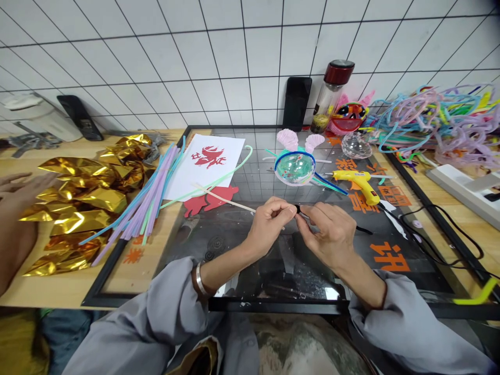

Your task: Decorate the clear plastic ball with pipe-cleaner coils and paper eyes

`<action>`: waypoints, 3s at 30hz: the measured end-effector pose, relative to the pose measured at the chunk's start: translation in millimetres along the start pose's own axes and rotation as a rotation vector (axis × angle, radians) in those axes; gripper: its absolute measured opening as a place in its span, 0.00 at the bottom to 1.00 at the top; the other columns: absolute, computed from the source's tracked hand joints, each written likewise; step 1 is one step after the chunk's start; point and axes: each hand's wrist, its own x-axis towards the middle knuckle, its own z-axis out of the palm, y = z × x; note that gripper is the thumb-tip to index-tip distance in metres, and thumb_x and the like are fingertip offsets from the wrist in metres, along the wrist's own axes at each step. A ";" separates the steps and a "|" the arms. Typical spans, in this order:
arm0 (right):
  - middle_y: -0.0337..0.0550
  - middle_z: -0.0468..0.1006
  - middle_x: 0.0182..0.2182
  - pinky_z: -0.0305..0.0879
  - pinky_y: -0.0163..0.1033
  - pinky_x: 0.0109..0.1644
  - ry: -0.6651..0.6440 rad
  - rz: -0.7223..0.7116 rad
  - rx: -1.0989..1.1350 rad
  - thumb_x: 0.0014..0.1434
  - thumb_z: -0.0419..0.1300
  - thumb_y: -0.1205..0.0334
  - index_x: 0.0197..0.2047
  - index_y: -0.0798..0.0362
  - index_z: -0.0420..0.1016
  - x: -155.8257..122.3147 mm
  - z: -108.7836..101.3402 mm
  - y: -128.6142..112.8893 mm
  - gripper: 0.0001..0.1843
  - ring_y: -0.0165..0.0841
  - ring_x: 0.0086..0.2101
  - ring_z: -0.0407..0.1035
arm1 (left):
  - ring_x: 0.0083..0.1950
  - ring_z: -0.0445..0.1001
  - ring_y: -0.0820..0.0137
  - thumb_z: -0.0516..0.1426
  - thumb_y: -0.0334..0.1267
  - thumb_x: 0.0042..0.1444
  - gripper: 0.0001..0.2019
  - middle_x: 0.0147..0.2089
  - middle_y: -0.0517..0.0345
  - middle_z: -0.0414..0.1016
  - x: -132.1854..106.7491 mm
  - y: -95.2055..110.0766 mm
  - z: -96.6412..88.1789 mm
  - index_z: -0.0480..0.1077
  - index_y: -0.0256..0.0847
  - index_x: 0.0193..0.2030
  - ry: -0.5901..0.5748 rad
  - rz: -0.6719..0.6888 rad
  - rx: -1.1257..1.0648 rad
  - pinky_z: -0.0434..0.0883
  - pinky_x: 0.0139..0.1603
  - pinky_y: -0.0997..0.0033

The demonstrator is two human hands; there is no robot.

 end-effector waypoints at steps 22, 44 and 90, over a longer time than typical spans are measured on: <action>0.45 0.80 0.34 0.64 0.36 0.34 -0.100 0.102 0.281 0.63 0.52 0.66 0.43 0.54 0.73 -6.2 8.7 2.4 0.09 0.32 0.30 0.73 | 0.20 0.51 0.83 0.66 0.41 0.40 0.13 0.18 0.68 0.55 11.0 0.2 1.1 0.68 0.35 0.22 0.093 -0.244 -0.391 0.48 0.21 0.79; 0.40 0.81 0.24 0.56 0.35 0.31 0.007 0.060 0.114 0.58 0.60 0.66 0.33 0.55 0.78 -6.1 9.3 0.4 0.05 0.28 0.23 0.70 | 0.23 0.55 0.80 0.67 0.41 0.39 0.14 0.21 0.66 0.58 -10.5 2.2 22.7 0.67 0.36 0.23 0.163 -0.333 -0.549 0.52 0.22 0.80; 0.43 0.79 0.23 0.50 0.37 0.28 0.008 0.236 -0.125 0.61 0.53 0.61 0.37 0.54 0.77 12.1 22.4 -11.1 0.12 0.32 0.23 0.68 | 0.20 0.56 0.83 0.66 0.36 0.41 0.12 0.20 0.68 0.60 14.8 11.9 33.4 0.66 0.35 0.25 0.266 -0.357 -0.712 0.47 0.20 0.80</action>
